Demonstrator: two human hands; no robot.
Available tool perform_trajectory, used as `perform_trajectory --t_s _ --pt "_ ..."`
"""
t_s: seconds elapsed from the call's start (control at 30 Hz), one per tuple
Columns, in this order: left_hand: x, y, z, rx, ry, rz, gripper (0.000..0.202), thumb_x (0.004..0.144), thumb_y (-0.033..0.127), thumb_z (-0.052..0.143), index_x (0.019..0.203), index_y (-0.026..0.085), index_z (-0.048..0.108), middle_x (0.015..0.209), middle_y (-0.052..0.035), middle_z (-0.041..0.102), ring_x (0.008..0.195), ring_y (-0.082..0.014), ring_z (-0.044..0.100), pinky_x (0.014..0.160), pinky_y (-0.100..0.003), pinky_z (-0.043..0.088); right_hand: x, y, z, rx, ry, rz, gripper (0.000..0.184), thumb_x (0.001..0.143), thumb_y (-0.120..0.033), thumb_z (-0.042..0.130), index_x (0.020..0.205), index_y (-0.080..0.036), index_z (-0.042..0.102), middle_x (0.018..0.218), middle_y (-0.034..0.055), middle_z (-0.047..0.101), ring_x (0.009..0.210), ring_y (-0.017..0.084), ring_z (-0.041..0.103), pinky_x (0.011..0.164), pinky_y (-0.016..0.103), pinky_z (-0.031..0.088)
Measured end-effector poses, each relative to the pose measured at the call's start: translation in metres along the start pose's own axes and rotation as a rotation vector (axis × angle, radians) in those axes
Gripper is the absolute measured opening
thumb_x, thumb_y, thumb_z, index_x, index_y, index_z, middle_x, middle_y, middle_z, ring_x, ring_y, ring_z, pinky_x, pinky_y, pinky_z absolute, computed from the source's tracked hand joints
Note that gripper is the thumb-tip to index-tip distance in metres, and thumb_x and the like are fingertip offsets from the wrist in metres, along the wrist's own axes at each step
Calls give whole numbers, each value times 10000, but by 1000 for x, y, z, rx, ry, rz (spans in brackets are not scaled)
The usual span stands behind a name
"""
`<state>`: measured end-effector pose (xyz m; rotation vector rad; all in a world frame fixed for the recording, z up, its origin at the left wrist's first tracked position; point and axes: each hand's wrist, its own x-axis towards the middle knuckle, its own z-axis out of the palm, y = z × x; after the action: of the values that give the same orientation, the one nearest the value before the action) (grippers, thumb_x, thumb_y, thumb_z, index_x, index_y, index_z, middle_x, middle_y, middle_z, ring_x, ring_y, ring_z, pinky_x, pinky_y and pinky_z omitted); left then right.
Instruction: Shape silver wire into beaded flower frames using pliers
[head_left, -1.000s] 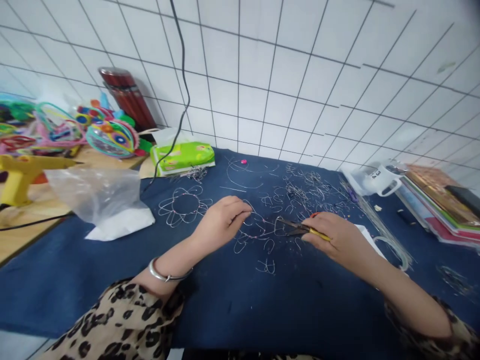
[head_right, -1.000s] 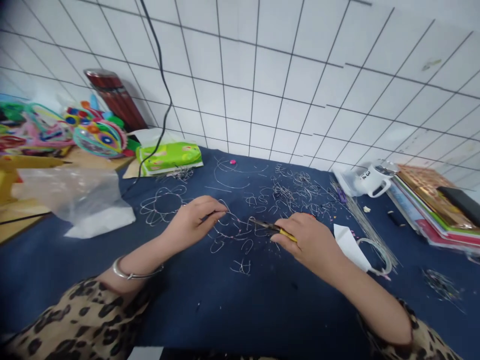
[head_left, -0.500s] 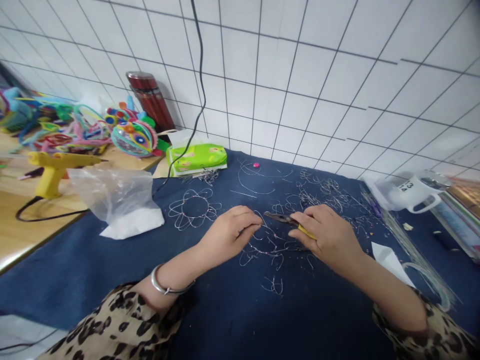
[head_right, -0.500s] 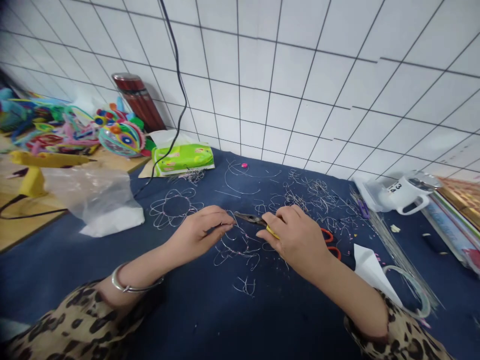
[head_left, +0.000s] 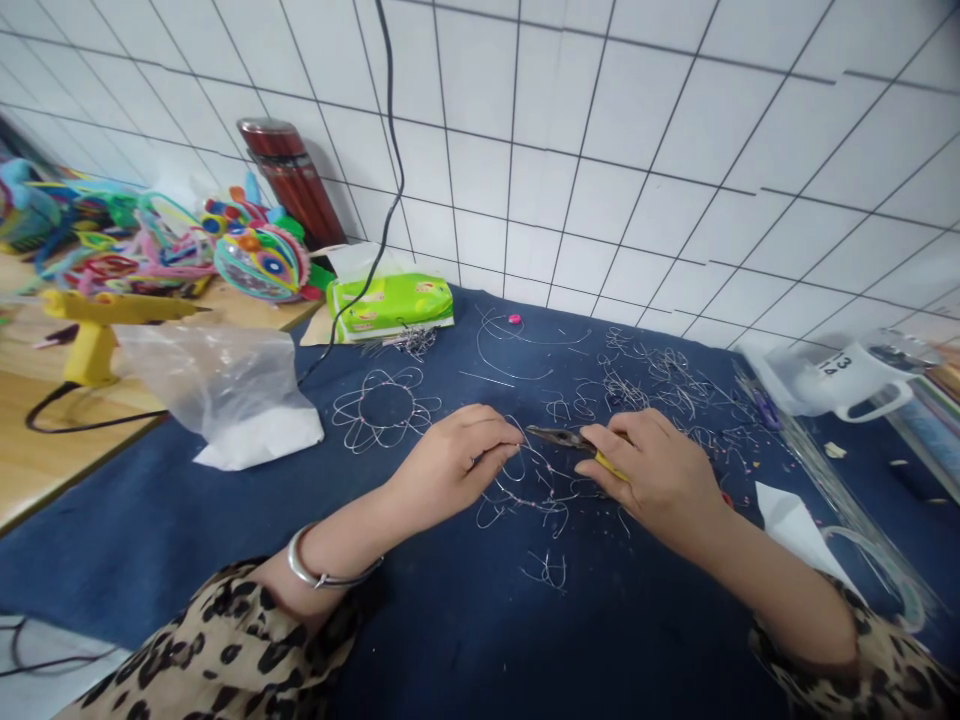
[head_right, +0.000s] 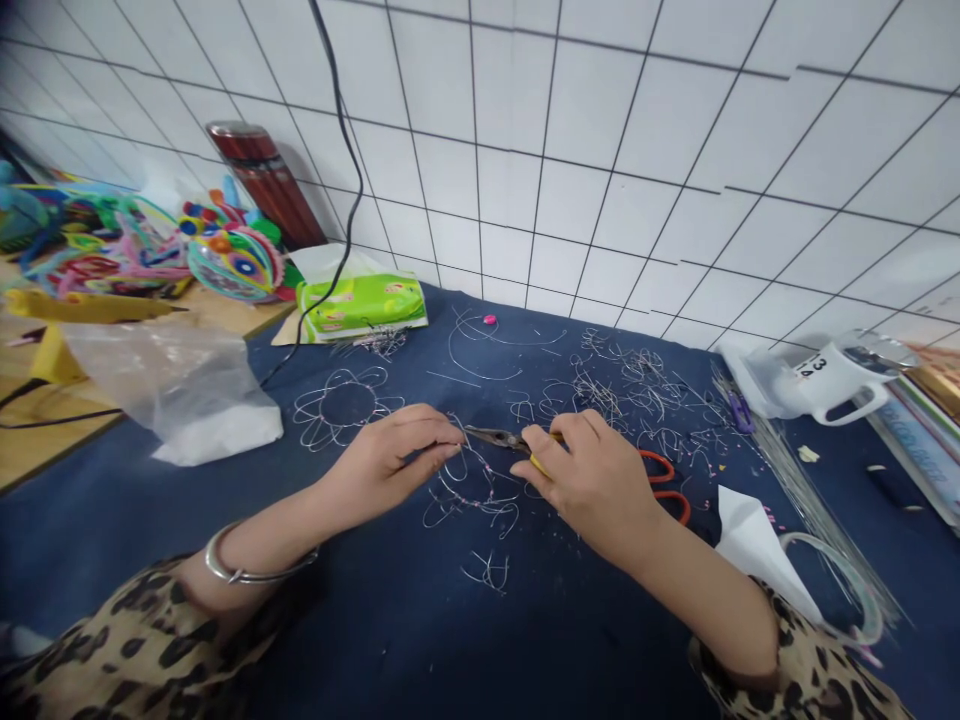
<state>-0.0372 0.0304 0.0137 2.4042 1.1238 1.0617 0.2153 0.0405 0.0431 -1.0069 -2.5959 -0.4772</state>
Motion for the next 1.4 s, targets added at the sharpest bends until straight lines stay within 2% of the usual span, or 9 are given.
perform_trajectory --t_s 0.27,0.67,0.8,0.97,1.4 --pt "0 2 -1 -7 0 -4 167 883 185 488 962 155 632 871 -69 642 835 -166 574 750 -324 491 1 -3 -3 69 -42 37 308 885 -408 464 1063 -191 592 889 85 590 795 182 489 685 294 418" --pt "0 4 -3 -61 -19 -36 154 870 206 518 947 169 646 850 -61 646 815 -159 576 759 -328 477 -1 -2 12 407 -101 208 354 887 -445 454 1078 -192 609 931 67 618 863 171 543 786 313 441" --pt "1 5 -1 -133 -11 -85 130 851 185 537 880 176 663 789 -40 639 765 -140 571 752 -315 466 0 -6 12 535 -137 277 336 884 -445 460 1066 -208 613 936 59 623 883 168 555 787 308 445" --pt "2 8 0 -278 -23 -200 124 834 176 547 816 167 670 721 -24 602 672 -113 545 647 -260 462 0 -10 11 649 -154 343 309 878 -437 474 1063 -231 612 917 35 622 855 147 566 768 288 452" --pt "2 7 -1 -397 -34 -324 111 818 205 566 781 175 666 708 -8 549 677 -113 511 632 -252 435 0 -11 14 655 -161 355 337 874 -452 473 1086 -226 605 956 51 615 900 169 560 792 312 446"
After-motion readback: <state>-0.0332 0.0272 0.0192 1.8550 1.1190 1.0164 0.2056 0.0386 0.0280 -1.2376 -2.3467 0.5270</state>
